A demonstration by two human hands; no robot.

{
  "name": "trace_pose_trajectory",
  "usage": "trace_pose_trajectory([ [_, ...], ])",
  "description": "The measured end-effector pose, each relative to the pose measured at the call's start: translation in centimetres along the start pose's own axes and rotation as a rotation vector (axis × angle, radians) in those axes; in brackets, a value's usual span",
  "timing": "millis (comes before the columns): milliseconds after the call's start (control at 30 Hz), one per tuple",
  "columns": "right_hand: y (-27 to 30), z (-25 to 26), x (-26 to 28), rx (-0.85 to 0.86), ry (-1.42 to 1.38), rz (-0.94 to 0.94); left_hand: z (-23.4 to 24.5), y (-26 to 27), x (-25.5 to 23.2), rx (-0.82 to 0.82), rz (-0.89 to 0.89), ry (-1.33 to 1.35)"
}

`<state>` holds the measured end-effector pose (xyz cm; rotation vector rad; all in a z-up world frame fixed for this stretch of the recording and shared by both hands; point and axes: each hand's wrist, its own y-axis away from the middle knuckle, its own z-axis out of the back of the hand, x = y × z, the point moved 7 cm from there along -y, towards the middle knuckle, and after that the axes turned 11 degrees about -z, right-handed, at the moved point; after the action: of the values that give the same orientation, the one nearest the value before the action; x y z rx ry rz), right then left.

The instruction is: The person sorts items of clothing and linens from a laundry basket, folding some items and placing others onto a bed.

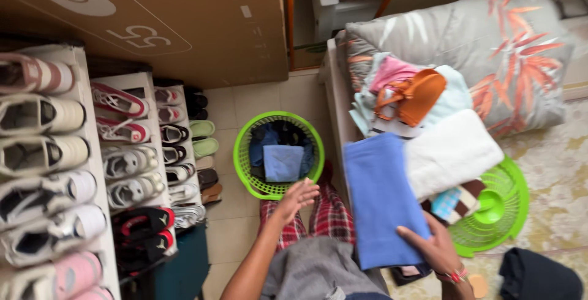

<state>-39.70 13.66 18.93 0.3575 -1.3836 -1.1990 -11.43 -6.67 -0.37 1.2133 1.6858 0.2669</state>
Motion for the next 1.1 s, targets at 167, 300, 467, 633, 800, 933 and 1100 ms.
trace_pose_trajectory([
  [167,-8.2,-13.7,1.1,0.229,0.228,-0.096,6.5,-4.1,4.2,-0.062,0.194,0.109],
  [300,-19.2,-23.1,2.9,0.387,0.527,0.226,16.8,-9.8,10.7,-0.393,0.257,0.227],
  [467,-33.4,-31.0,2.4,0.418,0.906,0.658,27.4,-20.8,15.3,-0.370,0.168,-0.181],
  [633,-44.1,-37.1,0.4,0.547,0.922,0.858,34.4,-24.5,11.6,-0.964,-0.320,-0.860],
  [800,-47.6,-38.9,-2.3,0.699,0.915,0.836,36.2,-25.2,7.9,-0.534,-0.638,-0.571],
  [933,-44.4,-38.2,-5.9,0.742,0.914,0.733,40.5,-25.9,10.4,-0.397,-0.412,-0.074],
  [1100,-43.4,-37.8,-11.5,0.795,0.826,0.572,44.4,-24.6,12.5,-0.621,-0.349,-0.386],
])
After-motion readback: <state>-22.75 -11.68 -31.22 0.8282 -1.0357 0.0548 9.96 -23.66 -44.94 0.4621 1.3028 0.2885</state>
